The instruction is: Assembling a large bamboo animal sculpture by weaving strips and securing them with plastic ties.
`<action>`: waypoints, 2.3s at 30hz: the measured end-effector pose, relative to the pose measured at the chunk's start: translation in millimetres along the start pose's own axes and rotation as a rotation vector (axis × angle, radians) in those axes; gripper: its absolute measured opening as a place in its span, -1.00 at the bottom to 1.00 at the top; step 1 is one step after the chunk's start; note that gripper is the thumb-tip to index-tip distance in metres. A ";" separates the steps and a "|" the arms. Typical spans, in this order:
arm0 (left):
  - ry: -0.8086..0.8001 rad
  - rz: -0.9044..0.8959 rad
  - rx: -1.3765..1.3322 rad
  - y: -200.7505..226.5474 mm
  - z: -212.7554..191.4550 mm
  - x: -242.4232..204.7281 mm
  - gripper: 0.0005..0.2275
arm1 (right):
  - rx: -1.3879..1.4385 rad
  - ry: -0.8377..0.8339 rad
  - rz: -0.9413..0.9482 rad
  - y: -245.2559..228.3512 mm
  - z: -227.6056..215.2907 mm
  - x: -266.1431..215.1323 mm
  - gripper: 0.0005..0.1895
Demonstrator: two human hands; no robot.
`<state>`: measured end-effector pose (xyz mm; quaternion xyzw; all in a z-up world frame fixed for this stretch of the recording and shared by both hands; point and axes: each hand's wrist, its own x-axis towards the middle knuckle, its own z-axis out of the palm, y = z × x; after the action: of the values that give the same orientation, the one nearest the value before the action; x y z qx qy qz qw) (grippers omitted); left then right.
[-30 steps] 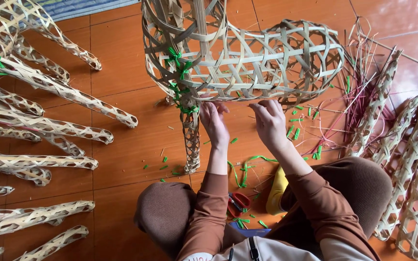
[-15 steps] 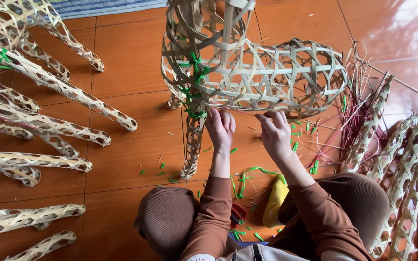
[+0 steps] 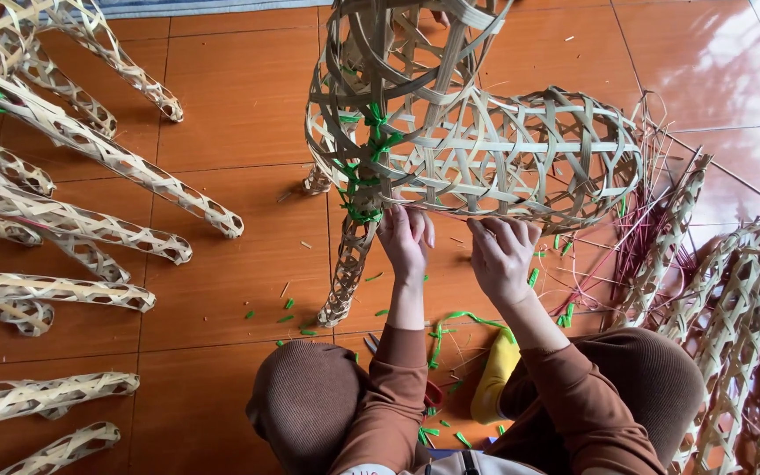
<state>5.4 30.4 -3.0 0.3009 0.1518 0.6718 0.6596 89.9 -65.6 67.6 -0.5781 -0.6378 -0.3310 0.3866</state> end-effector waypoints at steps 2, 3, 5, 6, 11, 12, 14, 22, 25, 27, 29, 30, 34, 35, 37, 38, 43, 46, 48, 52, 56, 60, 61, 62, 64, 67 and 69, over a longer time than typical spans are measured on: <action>-0.009 -0.007 0.001 0.7 -3.4 -0.1 -0.66 | 0.027 0.001 0.006 -4.3 2.9 0.4 -0.85; -0.021 -0.014 0.001 0.9 -4.6 -0.5 -0.66 | 0.052 0.006 0.012 -6.2 3.8 0.5 -0.85; -0.032 -0.019 0.008 1.2 -6.9 -1.6 -0.66 | 0.142 -0.020 0.066 -15.3 7.6 1.7 -0.86; -0.046 -0.018 0.011 1.7 -7.5 -0.4 -0.65 | 0.232 -0.040 0.115 -19.5 10.4 3.7 -0.85; -0.067 -0.037 -0.066 -15.6 -21.8 -4.4 -0.63 | 0.227 -0.065 0.262 -30.0 23.9 -4.7 -0.82; -0.068 -0.048 -0.092 -14.1 -21.0 -5.7 -0.64 | 0.222 -0.054 0.281 -30.0 27.3 -3.8 -0.89; -0.066 -0.025 -0.077 -25.8 -28.9 -6.5 -0.64 | 0.242 -0.041 0.292 -29.6 31.2 -3.0 -0.92; 0.108 0.105 0.205 -20.7 -10.1 -8.5 -0.79 | 0.336 -0.018 0.369 -27.0 38.0 -3.9 -0.90; 0.183 0.129 0.276 -11.4 0.6 -8.7 -0.83 | 0.368 -0.026 0.377 -24.5 38.4 -5.6 -0.88; 0.207 0.141 0.266 -0.3 14.0 -7.1 -0.84 | 0.400 -0.027 0.384 -22.6 38.2 -8.3 -0.89; 0.239 0.146 0.290 -12.3 4.5 -8.6 -0.83 | 0.379 -0.035 0.380 -21.4 38.0 -9.2 -0.90; 0.269 0.154 0.311 -18.3 0.1 -9.4 -0.80 | 0.356 -0.039 0.372 -20.6 37.6 -9.6 -0.89; 0.254 0.143 0.277 0.6 14.5 -8.4 -0.86 | 0.319 -0.077 0.305 -19.8 30.1 -1.1 -0.87; 0.263 0.140 0.272 -2.4 9.8 -9.1 -0.88 | 0.271 -0.092 0.283 -19.7 29.1 -1.0 -0.88; 0.272 0.140 0.266 -3.3 8.1 -8.6 -0.90 | 0.225 -0.106 0.258 -19.3 25.4 0.8 -0.89; 0.287 0.137 0.254 -1.1 10.5 -9.3 -0.90 | 0.218 -0.126 0.265 -19.7 21.7 1.1 -0.89; 0.317 0.099 0.213 2.1 17.2 -12.5 -0.87 | 0.194 -0.159 0.275 -21.5 10.5 3.6 -0.88; 0.355 0.074 0.218 8.5 23.4 -10.8 -0.86 | 0.185 -0.170 0.314 -19.9 8.7 2.0 -0.89; 0.358 0.071 0.251 16.0 30.8 -10.6 -0.85 | 0.209 -0.179 0.338 -17.4 10.1 -3.1 -0.88; 0.367 0.060 0.248 12.2 27.9 -10.6 -0.85 | 0.262 -0.186 0.405 -21.2 10.2 -2.6 -0.86; 0.379 0.064 0.223 11.0 28.5 -12.0 -0.85 | 0.310 -0.198 0.499 -21.7 14.8 -11.1 -0.90; 0.373 0.058 0.241 24.8 37.6 -11.3 -0.85 | 0.364 -0.200 0.610 -24.3 20.7 -15.4 -0.90; 0.371 0.062 0.239 23.4 38.3 -10.0 -0.85 | 0.365 -0.196 0.607 -25.6 20.6 -12.3 -0.90; 0.381 0.066 0.226 22.3 38.0 -10.3 -0.85 | 0.395 -0.197 0.641 -28.1 19.6 -10.5 -0.91; 0.391 0.069 0.214 19.5 35.7 -9.9 -0.85 | 0.424 -0.197 0.677 -29.7 19.4 -11.6 -0.91; 0.383 0.046 0.213 14.0 31.3 -8.5 -0.82 | 0.410 -0.203 0.714 -28.0 20.6 -16.8 -0.93; 0.410 0.049 0.192 9.0 30.4 -8.5 -0.82 | 0.424 -0.218 0.713 -26.7 20.2 -15.9 -0.92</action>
<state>16.2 15.5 24.1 0.2232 0.3386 0.7172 0.5667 61.6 -58.7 44.6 -0.7018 -0.4892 0.0247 0.5174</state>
